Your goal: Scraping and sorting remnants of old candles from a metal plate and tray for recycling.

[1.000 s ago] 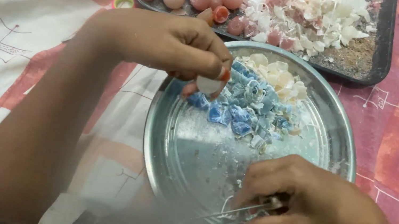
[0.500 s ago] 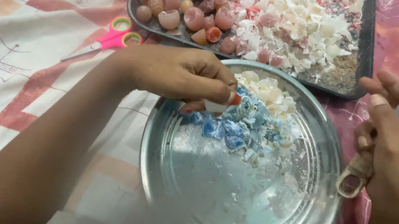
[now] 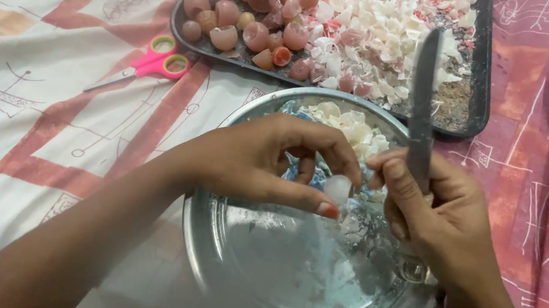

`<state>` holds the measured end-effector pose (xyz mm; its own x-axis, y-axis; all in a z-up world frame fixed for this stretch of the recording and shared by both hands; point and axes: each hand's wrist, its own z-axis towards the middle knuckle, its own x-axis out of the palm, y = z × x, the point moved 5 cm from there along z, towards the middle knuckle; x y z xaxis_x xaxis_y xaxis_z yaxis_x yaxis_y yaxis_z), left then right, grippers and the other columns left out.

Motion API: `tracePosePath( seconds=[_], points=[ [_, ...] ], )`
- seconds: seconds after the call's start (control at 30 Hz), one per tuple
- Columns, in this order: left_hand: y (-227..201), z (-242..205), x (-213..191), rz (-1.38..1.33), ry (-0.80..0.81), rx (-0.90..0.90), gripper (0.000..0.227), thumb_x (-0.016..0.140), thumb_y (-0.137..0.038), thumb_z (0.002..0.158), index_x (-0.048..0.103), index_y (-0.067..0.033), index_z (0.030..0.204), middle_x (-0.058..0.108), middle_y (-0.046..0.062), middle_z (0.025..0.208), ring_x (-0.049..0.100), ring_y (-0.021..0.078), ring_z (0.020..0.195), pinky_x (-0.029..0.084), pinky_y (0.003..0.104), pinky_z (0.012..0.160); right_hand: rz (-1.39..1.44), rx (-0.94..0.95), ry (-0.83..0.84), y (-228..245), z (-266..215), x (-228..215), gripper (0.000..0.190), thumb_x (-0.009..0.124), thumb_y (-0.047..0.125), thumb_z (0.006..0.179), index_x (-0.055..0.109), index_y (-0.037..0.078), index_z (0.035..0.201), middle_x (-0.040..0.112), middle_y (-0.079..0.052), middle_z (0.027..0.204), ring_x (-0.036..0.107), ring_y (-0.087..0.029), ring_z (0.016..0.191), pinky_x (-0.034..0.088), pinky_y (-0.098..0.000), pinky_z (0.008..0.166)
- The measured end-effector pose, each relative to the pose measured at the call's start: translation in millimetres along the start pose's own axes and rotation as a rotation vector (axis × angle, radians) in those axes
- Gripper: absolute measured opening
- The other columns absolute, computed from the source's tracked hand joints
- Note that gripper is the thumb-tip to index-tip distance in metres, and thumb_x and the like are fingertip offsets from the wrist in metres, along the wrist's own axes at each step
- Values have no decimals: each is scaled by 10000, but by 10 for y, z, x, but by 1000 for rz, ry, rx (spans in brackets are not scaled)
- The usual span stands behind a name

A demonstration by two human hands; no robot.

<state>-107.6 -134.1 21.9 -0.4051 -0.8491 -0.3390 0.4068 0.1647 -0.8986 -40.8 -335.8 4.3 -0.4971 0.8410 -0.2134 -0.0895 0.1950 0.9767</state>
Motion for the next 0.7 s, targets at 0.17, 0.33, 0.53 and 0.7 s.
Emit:
tracePosePath(
  seconds=[0.17,0.33,0.53,0.7],
  points=[
    [68,-41,-77,1,-136,-83,408,829,-251,869,731,-110,1239,762,-11,1105,568,66,751,502,235,692,152,-17,137,-87,-30,96,302,436,275,1077,639,66,1158,673,-48,758,503,-52,462,354,-195,369],
    [135,-68,-97,-155,-194,-153,422,798,-186,891,686,-87,1286,742,11,1162,577,62,802,521,223,739,153,-104,112,-63,-152,136,280,405,249,1131,550,19,1197,694,-88,789,547,-79,514,410,-206,418],
    [154,-66,-12,-477,-154,-147,408,698,-177,953,597,-50,1327,680,30,1214,656,45,1138,582,225,982,-14,-219,-46,101,-294,148,245,441,199,1118,583,0,1139,638,-66,839,561,-86,607,464,-221,523],
    [101,-82,-18,-301,-129,-209,407,778,-209,874,646,-66,1232,690,18,1158,660,92,922,542,251,687,-140,-289,-48,32,-265,157,232,455,177,1109,604,6,1160,658,-42,780,561,-68,571,448,-205,492]
  ],
)
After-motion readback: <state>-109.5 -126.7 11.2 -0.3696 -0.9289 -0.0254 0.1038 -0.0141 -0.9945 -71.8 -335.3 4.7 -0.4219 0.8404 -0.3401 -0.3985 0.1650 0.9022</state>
